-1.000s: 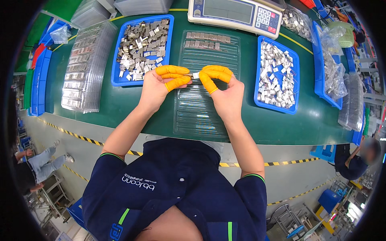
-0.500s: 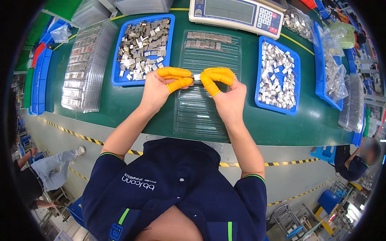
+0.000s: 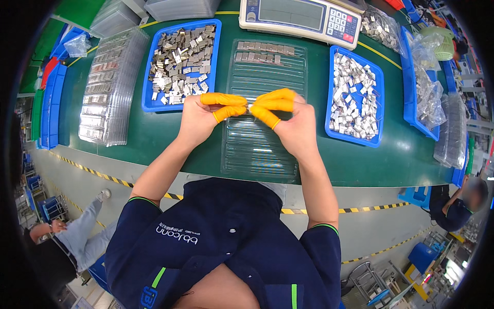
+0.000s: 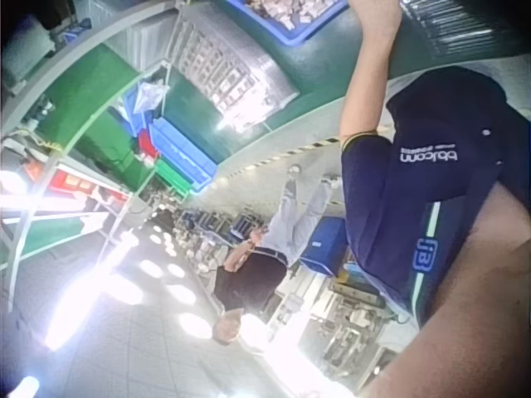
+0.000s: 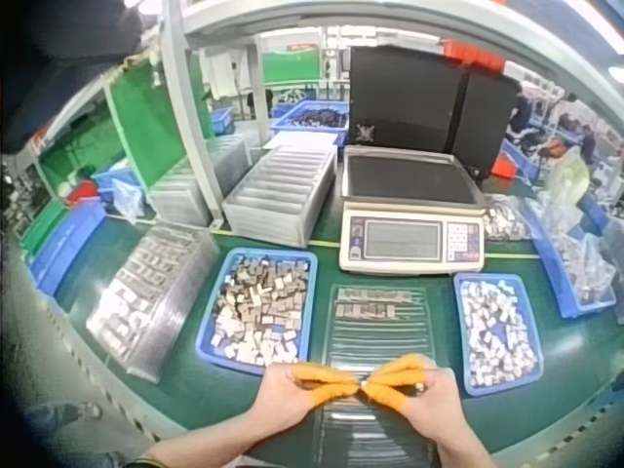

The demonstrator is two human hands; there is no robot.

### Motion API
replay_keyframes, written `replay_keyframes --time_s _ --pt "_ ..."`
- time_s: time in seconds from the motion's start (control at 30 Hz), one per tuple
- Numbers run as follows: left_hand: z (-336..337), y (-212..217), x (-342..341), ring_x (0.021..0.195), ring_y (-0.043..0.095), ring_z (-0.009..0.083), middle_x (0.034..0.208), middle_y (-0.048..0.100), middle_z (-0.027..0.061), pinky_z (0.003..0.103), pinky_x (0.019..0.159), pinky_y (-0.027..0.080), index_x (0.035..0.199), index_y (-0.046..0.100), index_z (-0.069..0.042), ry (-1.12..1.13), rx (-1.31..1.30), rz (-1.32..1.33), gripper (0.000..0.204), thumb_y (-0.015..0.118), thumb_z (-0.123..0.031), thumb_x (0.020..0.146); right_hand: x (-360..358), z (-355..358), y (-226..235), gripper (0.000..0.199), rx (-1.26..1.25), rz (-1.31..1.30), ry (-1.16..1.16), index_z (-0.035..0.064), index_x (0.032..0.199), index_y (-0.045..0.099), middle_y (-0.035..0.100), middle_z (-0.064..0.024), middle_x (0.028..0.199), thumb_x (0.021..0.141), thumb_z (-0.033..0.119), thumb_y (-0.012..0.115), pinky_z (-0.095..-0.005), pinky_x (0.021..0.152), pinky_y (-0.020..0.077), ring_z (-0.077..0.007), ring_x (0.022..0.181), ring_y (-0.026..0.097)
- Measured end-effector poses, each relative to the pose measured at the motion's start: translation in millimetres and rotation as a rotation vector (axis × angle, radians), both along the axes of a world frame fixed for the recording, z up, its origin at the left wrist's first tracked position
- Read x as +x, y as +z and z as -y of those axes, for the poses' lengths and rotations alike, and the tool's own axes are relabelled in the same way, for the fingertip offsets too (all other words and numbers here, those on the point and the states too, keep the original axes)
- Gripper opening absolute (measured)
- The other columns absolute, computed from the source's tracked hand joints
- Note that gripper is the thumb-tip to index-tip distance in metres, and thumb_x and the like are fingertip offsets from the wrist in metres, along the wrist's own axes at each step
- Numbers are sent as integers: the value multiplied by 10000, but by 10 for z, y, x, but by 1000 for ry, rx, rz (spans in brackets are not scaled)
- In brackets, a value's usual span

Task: The person sorts and arranges small metal electronic components by hand, placing them from storage bins into a plastic tray.

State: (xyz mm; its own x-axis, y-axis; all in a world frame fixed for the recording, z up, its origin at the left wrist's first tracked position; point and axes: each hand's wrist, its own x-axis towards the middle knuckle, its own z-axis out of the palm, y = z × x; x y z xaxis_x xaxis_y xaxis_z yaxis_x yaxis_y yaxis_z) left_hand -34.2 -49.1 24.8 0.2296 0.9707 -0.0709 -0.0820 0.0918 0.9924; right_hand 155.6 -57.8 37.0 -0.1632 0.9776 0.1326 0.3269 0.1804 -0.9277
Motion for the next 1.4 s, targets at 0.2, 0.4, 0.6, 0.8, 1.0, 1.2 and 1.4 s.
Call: replay_keyframes --time_s 0.2,0.4,0.6,0.8,1.0,1.2,1.4 --pt "-34 38 -57 779 652 204 867 657 156 296 738 537 903 648 68 -180 -110 118 169 664 31 739 -21 29 56 160 -401 -426 17 -47 838 656 650 -109 910 692 -8 708 -327 903 431 -170 873 604" --pt "-24 105 -27 734 655 214 854 651 163 289 690 543 910 629 87 -206 -98 190 169 654 20 757 -10 95 103 188 -209 -248 68 -24 898 666 660 -113 910 713 -2 696 -355 963 405 -171 866 620" --pt "-101 165 27 887 631 177 986 639 119 274 801 509 1053 594 41 -110 -102 146 279 639 -3 782 -5 -125 187 154 38 41 -58 39 892 686 672 -89 837 739 55 678 -339 891 440 -160 836 621" --pt "-234 137 -364 873 614 192 990 639 96 272 798 460 962 671 -70 252 358 -499 213 664 -54 749 300 -691 -57 91 548 783 -325 30 769 679 618 -127 708 686 65 669 -405 977 340 -249 675 579" --pt "-266 56 -689 942 574 227 972 626 98 297 819 447 938 683 -87 512 484 -723 224 673 -34 720 208 -732 -167 103 565 965 -304 3 703 665 612 -118 708 639 74 701 -395 946 364 -237 757 583" --pt "-316 4 -720 992 541 242 936 639 83 315 838 439 928 684 -86 549 499 -807 228 674 -32 706 202 -750 -241 93 548 964 -279 15 717 674 623 -117 757 645 73 684 -388 887 373 -247 863 559" --pt "-370 -32 -726 979 523 259 911 643 83 346 882 404 886 694 -88 426 579 -952 217 715 -103 670 463 -725 -40 170 441 670 -342 70 883 687 629 -126 831 723 123 675 -375 748 434 -286 791 576"
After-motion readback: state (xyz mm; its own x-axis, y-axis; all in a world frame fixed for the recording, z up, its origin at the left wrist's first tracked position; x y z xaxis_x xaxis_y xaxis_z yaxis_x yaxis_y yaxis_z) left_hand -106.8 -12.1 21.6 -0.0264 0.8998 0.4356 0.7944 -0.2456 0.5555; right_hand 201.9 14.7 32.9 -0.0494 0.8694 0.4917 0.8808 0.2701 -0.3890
